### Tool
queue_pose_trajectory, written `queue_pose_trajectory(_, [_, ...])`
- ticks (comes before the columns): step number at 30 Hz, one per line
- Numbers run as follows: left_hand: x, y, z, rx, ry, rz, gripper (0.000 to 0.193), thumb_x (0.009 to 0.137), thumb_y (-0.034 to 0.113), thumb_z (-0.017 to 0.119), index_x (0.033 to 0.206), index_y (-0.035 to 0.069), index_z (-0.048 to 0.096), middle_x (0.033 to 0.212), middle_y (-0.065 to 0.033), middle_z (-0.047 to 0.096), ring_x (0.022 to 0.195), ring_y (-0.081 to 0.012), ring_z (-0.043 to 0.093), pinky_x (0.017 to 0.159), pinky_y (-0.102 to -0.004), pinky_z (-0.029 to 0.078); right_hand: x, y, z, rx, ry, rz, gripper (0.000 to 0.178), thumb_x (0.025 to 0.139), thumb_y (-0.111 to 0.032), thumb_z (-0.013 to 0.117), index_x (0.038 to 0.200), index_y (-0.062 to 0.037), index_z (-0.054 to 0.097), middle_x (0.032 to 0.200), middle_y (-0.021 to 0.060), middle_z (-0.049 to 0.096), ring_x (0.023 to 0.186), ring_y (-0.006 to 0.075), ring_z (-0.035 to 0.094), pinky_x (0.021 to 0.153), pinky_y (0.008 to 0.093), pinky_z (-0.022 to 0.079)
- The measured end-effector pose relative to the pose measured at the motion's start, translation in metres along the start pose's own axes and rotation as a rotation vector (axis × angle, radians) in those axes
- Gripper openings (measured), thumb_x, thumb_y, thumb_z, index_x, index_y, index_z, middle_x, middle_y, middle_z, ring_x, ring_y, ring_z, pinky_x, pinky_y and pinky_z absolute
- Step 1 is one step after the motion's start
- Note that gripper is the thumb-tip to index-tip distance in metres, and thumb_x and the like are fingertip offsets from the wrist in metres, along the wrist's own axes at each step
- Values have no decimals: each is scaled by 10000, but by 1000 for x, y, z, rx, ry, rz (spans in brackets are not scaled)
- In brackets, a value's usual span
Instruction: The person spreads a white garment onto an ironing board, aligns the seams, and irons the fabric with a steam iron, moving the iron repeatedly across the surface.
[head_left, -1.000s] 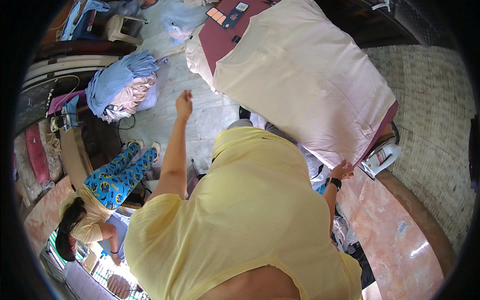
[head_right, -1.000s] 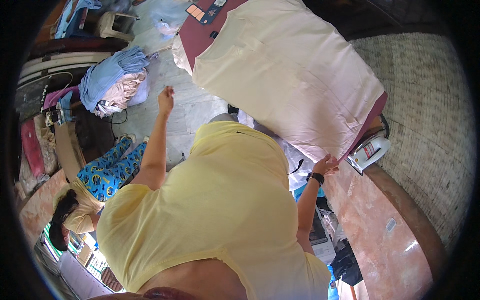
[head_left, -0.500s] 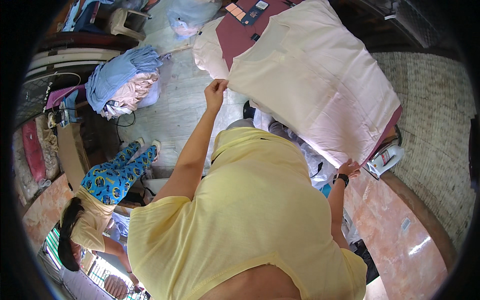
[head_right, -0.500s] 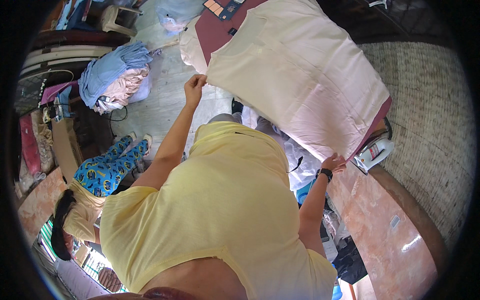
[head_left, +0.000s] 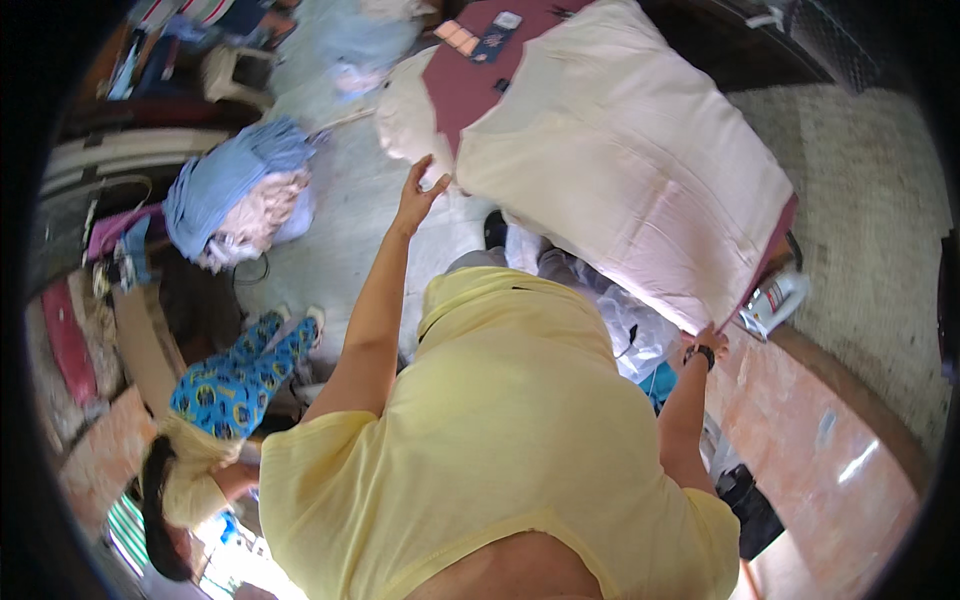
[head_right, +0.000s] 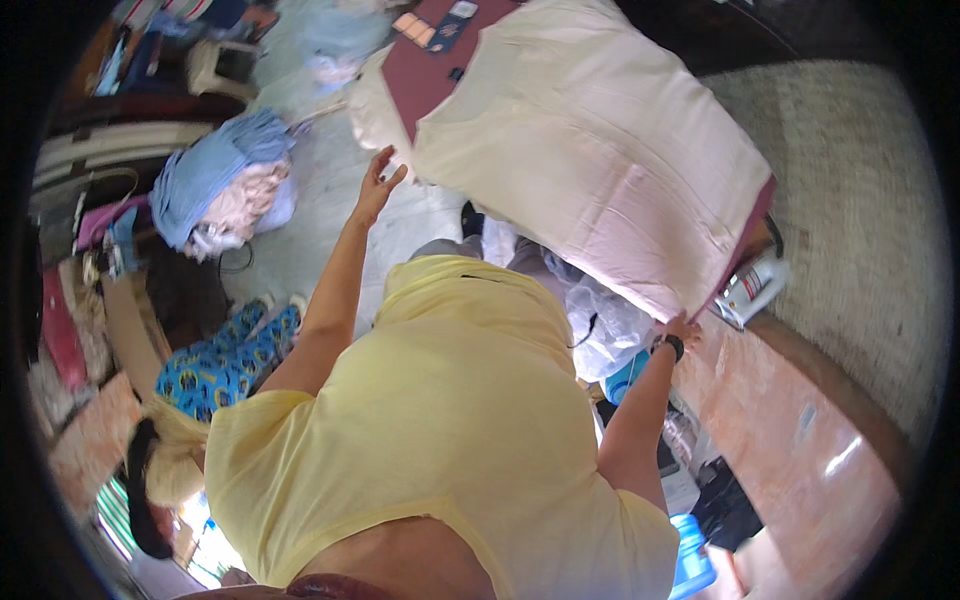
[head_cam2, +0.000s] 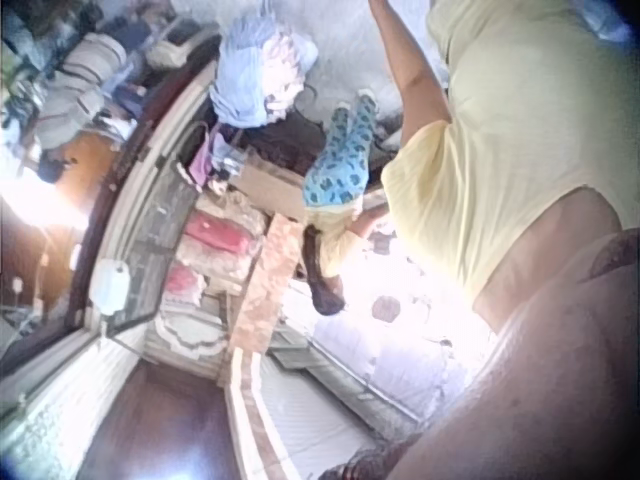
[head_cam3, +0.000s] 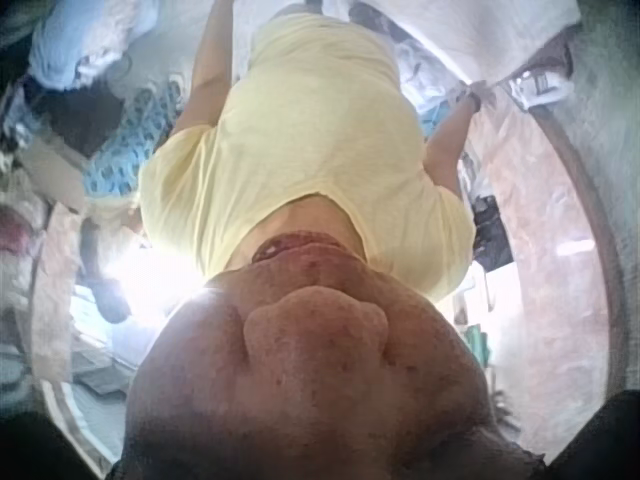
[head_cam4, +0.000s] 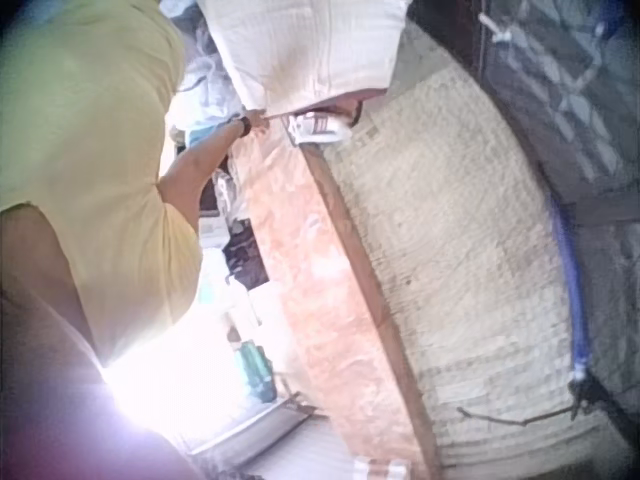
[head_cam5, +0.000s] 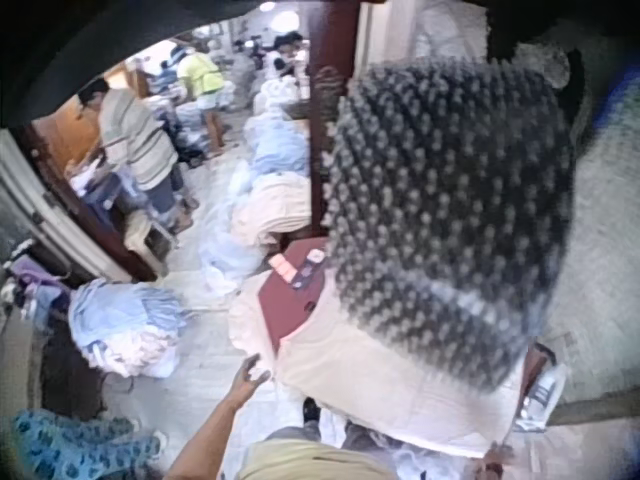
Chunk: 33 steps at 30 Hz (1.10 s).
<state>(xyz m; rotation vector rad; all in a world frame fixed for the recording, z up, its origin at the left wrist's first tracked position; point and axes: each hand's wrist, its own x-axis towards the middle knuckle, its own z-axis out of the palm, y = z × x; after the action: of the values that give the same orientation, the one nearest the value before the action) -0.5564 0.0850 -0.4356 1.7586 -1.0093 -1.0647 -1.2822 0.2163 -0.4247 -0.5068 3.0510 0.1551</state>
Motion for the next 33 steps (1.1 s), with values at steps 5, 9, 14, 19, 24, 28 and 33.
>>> queue_pose_trajectory(5, [5, 46, 68, 37, -98, 36, 466, 910, 378, 637, 1094, -45, 566, 962, -161, 639, 895, -218, 583, 823, -336, 458, 40, 32, 26, 580, -100, 20, 649, 791, -419, 719, 1187, 24, 457, 1025, 202, 589, 908, 309, 615, 773, 462, 540])
queue_pose_trajectory(9, [-6, 54, 56, 192, 33, 209, 391, 972, 239, 564, 702, -34, 489, 659, -59, 434, 625, -140, 358, 530, -292, 323, 6, 13, 15, 385, -110, -79, 589, 819, -506, 583, 1185, -45, 562, 1112, 220, 635, 1047, 389, 607, 879, 477, 474])
queue_pose_trajectory(14, [-10, 71, 37, 22, 153, 293, 227, 1018, 180, 436, 909, -11, 493, 763, -58, 482, 710, -144, 460, 627, -299, 420, -51, -18, -11, 292, 180, -218, 308, 850, -278, 610, 1061, -65, 541, 976, 218, 628, 899, 403, 603, 739, 504, 453])
queue_pose_trajectory(19, [-15, 96, 21, 300, 306, 327, 371, 1025, 313, 437, 860, -15, 494, 647, -72, 440, 625, -173, 408, 599, -315, 395, -85, -12, -22, 622, 131, -310, 191, 875, -143, 567, 1026, -62, 483, 841, 192, 619, 777, 444, 590, 716, 521, 438])
queue_pose_trajectory(24, [24, 131, 94, 902, 541, 667, 293, 923, 243, 615, 1040, -13, 534, 983, -176, 555, 846, -329, 546, 720, -434, 447, -96, 5, -27, 446, 163, -221, 223, 856, -104, 618, 1051, -43, 529, 1082, 202, 578, 1034, 410, 536, 831, 520, 426])
queue_pose_trajectory(28, [46, 241, 277, 517, -192, 1099, 392, 846, 76, 611, 1232, 66, 542, 1256, -191, 500, 1196, -368, 444, 1006, -493, 332, -77, -58, -42, 614, 385, -466, 338, 861, -149, 637, 1174, -62, 543, 1120, 218, 530, 1024, 429, 498, 845, 532, 415])
queue_pose_trajectory(33, [-10, 321, 513, 408, -1107, 1468, 364, 762, -46, 588, 1102, 77, 628, 1176, -66, 586, 1141, -291, 518, 985, -399, 403, -48, -118, -69, 668, 255, -440, 286, 830, -169, 660, 1081, -62, 575, 1046, 188, 554, 958, 391, 505, 810, 508, 418])
